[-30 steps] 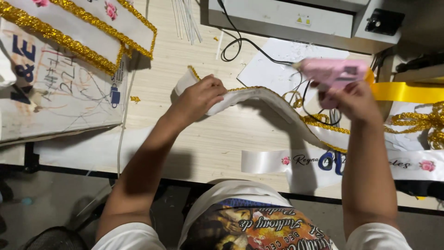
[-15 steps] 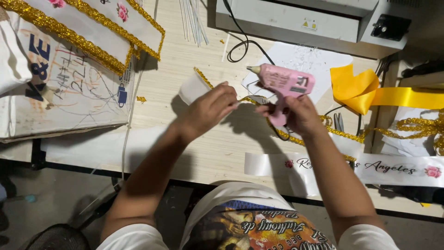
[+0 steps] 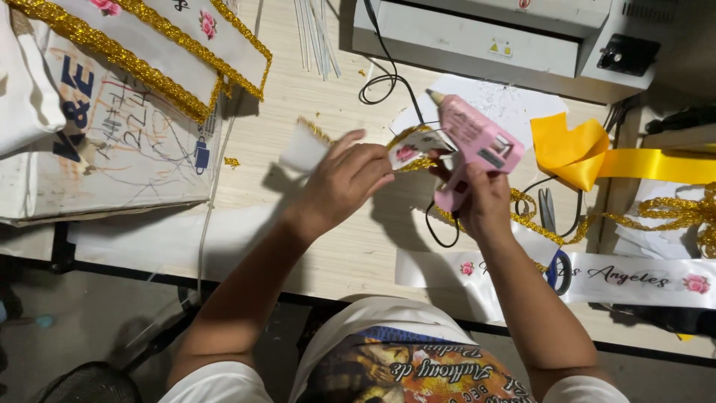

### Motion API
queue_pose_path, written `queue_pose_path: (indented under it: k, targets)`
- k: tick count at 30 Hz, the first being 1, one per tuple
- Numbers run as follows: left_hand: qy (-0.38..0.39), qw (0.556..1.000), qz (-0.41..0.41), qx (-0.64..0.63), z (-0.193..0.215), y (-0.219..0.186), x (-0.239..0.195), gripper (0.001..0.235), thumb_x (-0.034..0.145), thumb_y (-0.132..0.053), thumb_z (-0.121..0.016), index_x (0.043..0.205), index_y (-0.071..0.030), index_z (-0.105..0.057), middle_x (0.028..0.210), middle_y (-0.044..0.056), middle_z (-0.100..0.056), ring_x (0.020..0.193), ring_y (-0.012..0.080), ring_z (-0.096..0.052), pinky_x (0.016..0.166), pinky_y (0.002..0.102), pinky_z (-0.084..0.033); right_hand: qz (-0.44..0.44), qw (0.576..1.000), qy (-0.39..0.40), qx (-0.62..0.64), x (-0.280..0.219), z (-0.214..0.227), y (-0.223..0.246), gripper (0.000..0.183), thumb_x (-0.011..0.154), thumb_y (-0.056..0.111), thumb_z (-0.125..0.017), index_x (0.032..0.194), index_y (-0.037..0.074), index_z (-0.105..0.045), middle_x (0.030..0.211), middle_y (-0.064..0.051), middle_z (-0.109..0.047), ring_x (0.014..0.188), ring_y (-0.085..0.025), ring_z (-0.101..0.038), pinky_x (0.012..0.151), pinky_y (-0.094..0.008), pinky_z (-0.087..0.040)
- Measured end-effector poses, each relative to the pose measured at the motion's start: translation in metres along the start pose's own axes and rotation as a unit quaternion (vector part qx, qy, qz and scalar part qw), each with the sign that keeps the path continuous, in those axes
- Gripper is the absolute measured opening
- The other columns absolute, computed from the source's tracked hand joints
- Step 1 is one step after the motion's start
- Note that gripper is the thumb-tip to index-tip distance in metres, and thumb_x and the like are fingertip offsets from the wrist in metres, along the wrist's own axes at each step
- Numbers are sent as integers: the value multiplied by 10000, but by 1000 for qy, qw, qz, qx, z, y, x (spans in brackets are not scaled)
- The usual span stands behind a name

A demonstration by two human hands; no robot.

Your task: Crafting decorative sashes by gluing gold fringe trim to white ribbons and cutting them to size.

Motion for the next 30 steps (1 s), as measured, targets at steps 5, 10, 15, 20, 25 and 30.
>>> queue_pose_path:
  k: [5, 10, 15, 20, 25, 30]
  targets:
    - [-6, 999, 23, 28, 11, -2, 1, 171, 945, -162, -818, 1061, -108, -705, 1040, -6, -702, 985, 154, -663, 1109, 495, -416, 10, 1000, 8, -8, -4, -7, 18, 548, 1076, 285, -597, 1499, 1, -396, 1435, -191, -560, 1325, -358, -611, 1129, -542, -503]
    - [-13, 999, 16, 32, 15, -7, 7, 141, 975, -146, -789, 1092, -101, -726, 1035, -1, -706, 972, 147, -656, 1097, 489, -401, -8, 1000, 11, 0, -3, -13, 27, 518, 1093, 259, -576, 1504, -9, -411, 1441, -200, -566, 1360, -355, -597, 1158, -543, -483]
    - [-5, 999, -2, 36, 13, -11, 9, 131, 951, -85, -753, 1076, -110, -724, 1078, 19, -746, 1005, 152, -678, 1084, 479, -425, -29, 1000, 10, -4, 0, -18, 33, 499, 1079, 243, -566, 1486, 9, -398, 1478, -177, -534, 1363, -358, -579, 1127, -535, -467]
    - [3, 999, -15, -32, 2, -9, 7, 177, 936, -38, -765, 1103, -67, -717, 1049, 65, -739, 992, 213, -705, 1000, 435, -544, -47, 999, 14, 0, 1, -15, 38, 553, 1059, 274, -591, 1504, 11, -394, 1478, -194, -536, 1353, -357, -585, 1132, -529, -496]
    - [0, 997, 8, -73, 4, -7, 7, 215, 911, 0, -767, 1108, -65, -709, 1071, 82, -739, 999, 223, -719, 960, 400, -608, -64, 997, 16, -32, -7, 12, 52, 635, 1026, 330, -640, 1524, 14, -403, 1459, -233, -558, 1308, -371, -613, 1104, -512, -531]
    - [11, 994, 37, -100, 6, -5, 8, 290, 902, -19, -770, 1182, -68, -717, 1064, 81, -726, 995, 235, -722, 898, 378, -594, -72, 993, 74, -64, -17, 25, 62, 755, 977, 418, -712, 1535, 8, -412, 1440, -235, -548, 1255, -402, -623, 950, -542, -573]
Point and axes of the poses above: each hand's wrist, its own x-axis towards the middle knuckle, its own z-axis out of the back of the hand, y = z × x, the point moved 5 cm from there along x, towards the middle knuckle
